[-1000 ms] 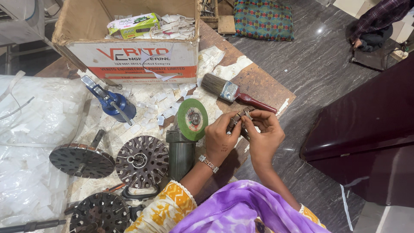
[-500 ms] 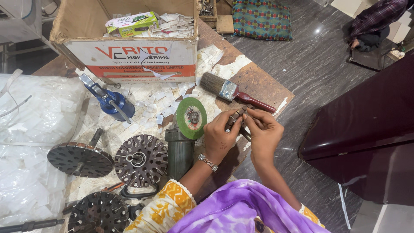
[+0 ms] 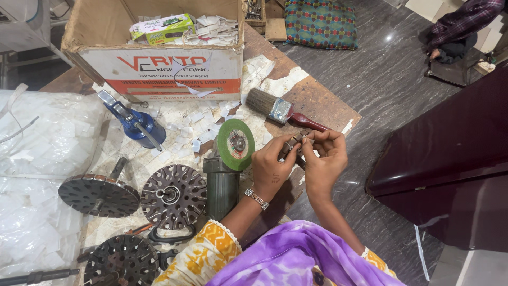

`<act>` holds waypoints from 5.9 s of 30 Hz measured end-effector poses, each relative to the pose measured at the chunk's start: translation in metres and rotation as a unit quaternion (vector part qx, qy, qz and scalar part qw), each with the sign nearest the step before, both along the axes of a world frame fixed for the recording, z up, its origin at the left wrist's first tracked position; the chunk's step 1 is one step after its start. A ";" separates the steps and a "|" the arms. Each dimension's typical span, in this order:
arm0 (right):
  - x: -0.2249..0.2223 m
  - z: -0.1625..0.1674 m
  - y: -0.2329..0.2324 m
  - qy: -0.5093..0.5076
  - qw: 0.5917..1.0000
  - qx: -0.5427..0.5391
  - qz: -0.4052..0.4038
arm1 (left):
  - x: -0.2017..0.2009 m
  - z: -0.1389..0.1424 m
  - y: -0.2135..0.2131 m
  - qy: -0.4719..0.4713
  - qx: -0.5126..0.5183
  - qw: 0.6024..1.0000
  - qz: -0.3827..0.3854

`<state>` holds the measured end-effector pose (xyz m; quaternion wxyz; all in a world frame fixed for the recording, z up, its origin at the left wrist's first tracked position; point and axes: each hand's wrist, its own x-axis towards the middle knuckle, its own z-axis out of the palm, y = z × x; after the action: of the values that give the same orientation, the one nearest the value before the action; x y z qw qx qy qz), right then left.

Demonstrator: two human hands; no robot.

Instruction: The person inserts small white rectangular pieces into slots on a circular metal component with multiple holes. The person holds the component with one hand and places the pieces with the other, repeating the action across several slots.

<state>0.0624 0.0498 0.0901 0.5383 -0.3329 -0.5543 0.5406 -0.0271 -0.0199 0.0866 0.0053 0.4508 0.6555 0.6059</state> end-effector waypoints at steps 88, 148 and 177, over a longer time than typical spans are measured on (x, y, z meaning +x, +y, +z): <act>0.023 0.046 0.121 -0.342 0.813 0.001 0.471 | -0.004 0.010 0.003 -0.086 -0.033 0.993 -0.080; -0.233 0.002 0.089 -0.259 0.405 0.511 0.713 | 0.015 -0.010 0.010 0.044 -0.091 0.988 -0.118; -0.208 0.036 0.081 -0.251 0.596 0.317 0.694 | 0.015 -0.002 0.004 0.029 -0.088 0.988 -0.124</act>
<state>-0.1452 0.1303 0.1259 -0.0882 0.2213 -0.8674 0.4369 -0.0125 -0.0163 0.0843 0.1015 0.5435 0.6455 0.5270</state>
